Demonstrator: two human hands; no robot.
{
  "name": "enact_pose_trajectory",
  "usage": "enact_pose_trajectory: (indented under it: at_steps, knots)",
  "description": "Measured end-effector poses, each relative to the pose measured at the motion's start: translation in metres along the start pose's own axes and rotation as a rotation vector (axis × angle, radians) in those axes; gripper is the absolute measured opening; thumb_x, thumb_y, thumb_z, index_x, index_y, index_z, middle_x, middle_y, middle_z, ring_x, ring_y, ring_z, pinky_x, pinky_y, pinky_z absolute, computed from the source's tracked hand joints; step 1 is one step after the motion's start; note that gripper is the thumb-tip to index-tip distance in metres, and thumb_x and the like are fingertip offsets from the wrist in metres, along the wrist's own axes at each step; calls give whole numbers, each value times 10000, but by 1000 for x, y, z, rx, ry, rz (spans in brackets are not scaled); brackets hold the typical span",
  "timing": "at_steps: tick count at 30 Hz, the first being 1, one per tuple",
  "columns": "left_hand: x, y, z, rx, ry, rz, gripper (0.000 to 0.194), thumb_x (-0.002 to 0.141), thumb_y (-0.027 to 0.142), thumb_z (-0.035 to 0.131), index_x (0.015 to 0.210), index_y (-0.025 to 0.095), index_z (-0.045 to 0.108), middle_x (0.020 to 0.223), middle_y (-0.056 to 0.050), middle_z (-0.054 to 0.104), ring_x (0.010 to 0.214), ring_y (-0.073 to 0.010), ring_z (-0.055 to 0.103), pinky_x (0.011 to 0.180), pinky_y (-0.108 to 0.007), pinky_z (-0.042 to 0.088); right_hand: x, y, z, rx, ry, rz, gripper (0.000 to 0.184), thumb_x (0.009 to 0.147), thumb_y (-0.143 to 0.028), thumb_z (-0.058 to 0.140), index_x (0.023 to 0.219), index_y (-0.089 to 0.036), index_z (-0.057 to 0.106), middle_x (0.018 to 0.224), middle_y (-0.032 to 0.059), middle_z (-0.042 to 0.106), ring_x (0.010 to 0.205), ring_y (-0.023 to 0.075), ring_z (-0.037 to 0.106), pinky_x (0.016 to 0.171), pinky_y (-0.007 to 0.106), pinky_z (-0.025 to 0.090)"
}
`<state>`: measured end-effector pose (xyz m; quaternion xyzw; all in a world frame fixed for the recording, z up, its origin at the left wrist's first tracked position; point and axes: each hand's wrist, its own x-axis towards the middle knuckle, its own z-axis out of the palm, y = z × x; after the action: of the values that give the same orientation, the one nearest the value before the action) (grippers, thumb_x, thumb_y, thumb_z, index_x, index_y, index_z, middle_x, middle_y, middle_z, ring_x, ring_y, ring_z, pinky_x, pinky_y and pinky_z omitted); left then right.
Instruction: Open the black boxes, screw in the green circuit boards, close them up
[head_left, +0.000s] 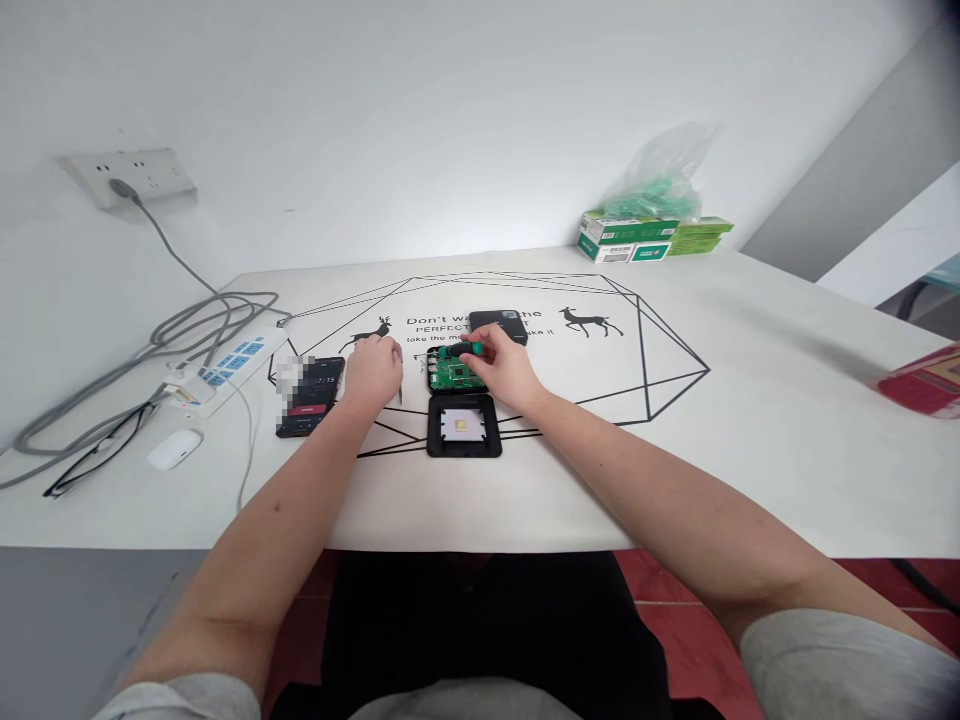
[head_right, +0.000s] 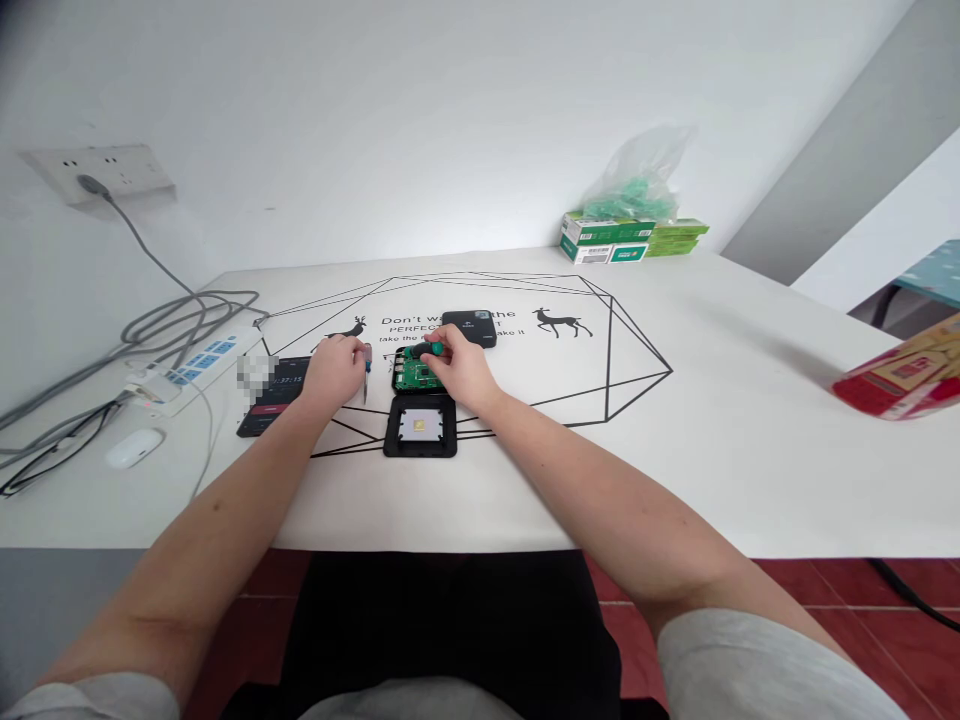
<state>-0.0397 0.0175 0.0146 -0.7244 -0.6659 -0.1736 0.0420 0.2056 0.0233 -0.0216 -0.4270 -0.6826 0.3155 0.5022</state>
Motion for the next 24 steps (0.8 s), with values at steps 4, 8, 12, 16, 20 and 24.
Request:
enact_pose_trajectory:
  at_steps: [4,8,12,16,20,24]
  knots:
    - [0,0,1,-14,-12,-2,316,1027,142,486,1044,185,798,1146,-185,746,1185,-377,638,1034,-490,512,0,-3,0,16,16,6,252,854,-375,718,1030,-282,563,1270,80,811,1015,260,761,990,534,613]
    - [1,0,-1,-105,-11,-21,274,994,133,517,1006,177,788,1155,-191,750,1202,-387,639,1049,-498,508,0,-6,-1,100,74,19,307,839,-421,750,1033,-278,560,1236,83,808,998,246,742,944,497,610]
    - [2,2,-4,-516,-48,-202,182,875,110,641,980,194,763,1154,-138,763,1172,-335,663,1068,-446,498,4,-7,-4,278,141,33,384,814,-450,791,1036,-285,524,1166,62,791,960,215,728,936,468,615]
    - [2,4,-6,-841,-175,-369,162,794,130,684,928,195,749,1071,-94,790,922,-238,695,854,-367,547,10,-7,-10,395,180,31,422,799,-436,812,1044,-293,500,1103,35,760,967,207,726,956,463,629]
    - [2,4,-11,-1012,-320,-401,162,759,179,750,921,175,758,1021,-114,798,722,-163,656,657,-309,511,12,-10,-16,426,212,22,380,799,-363,780,1031,-292,487,1047,23,760,962,207,726,906,450,647]
    - [0,5,-18,-1168,-458,-428,234,697,183,867,911,162,775,1014,-118,792,719,-139,646,645,-282,505,11,-15,-19,391,218,29,321,820,-316,710,1035,-293,474,1056,23,763,987,208,731,914,459,654]
